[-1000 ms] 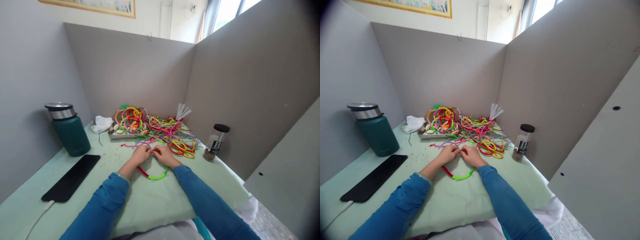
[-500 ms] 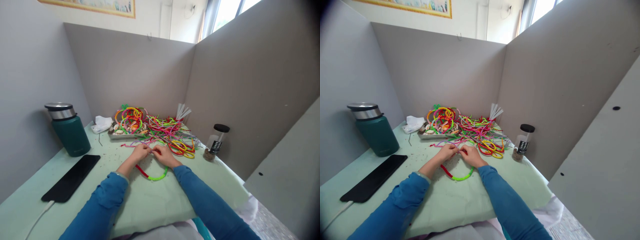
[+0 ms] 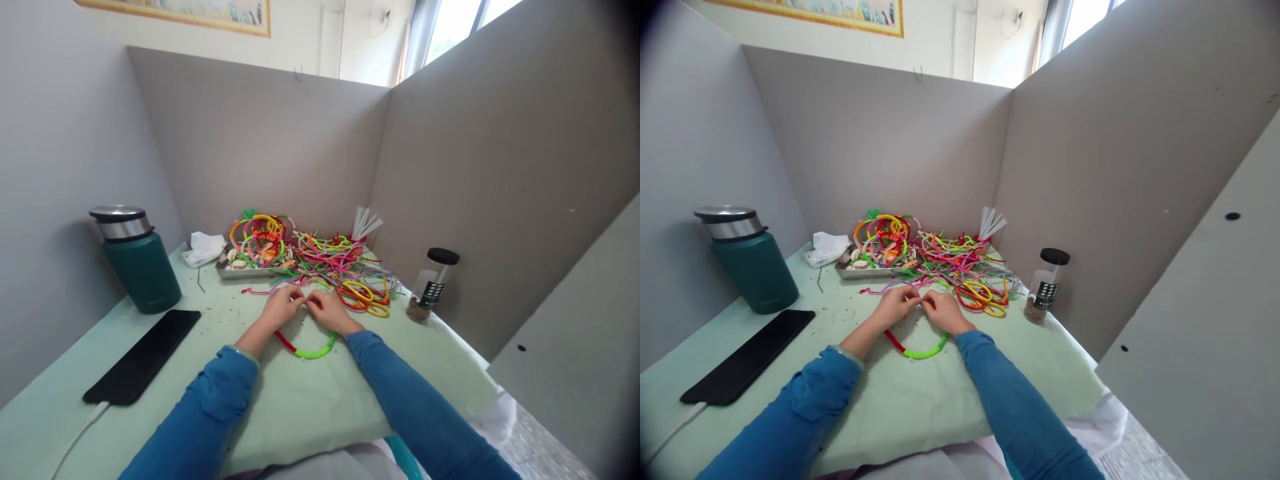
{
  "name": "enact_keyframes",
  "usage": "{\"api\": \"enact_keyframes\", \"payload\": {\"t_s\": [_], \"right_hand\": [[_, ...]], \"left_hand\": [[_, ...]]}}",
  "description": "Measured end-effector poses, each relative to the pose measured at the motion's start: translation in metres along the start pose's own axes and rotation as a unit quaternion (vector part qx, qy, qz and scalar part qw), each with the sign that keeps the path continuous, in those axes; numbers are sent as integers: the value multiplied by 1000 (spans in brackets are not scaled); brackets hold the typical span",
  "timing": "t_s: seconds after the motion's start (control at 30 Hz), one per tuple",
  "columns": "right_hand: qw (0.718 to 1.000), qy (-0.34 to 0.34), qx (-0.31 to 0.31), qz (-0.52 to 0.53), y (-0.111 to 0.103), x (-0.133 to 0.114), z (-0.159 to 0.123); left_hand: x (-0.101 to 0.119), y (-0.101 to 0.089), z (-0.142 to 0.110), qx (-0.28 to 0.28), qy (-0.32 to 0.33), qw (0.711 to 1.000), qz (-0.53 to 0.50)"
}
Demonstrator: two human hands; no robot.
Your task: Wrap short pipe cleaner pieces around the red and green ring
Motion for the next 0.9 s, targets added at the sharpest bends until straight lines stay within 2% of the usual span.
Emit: {"api": "enact_keyframes", "payload": {"t_s": [0.3,0.9], "right_hand": [[1000,5,-2,-1,-1,0,1],[1000,3,2,-2,0,1,0]], "left_hand": [[8,-2,-1,21,56,998,28],[11,-2,-5,42,82,993,74]]}}
Point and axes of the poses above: each hand's wrist, its own z-axis towards the middle knuckle, its own y-axis out of the palm, x = y × z, the point moved 8 cm from there along z, towards the middle knuckle, and after that the axes turned 15 degrees about -y, right-handed, at the moved point
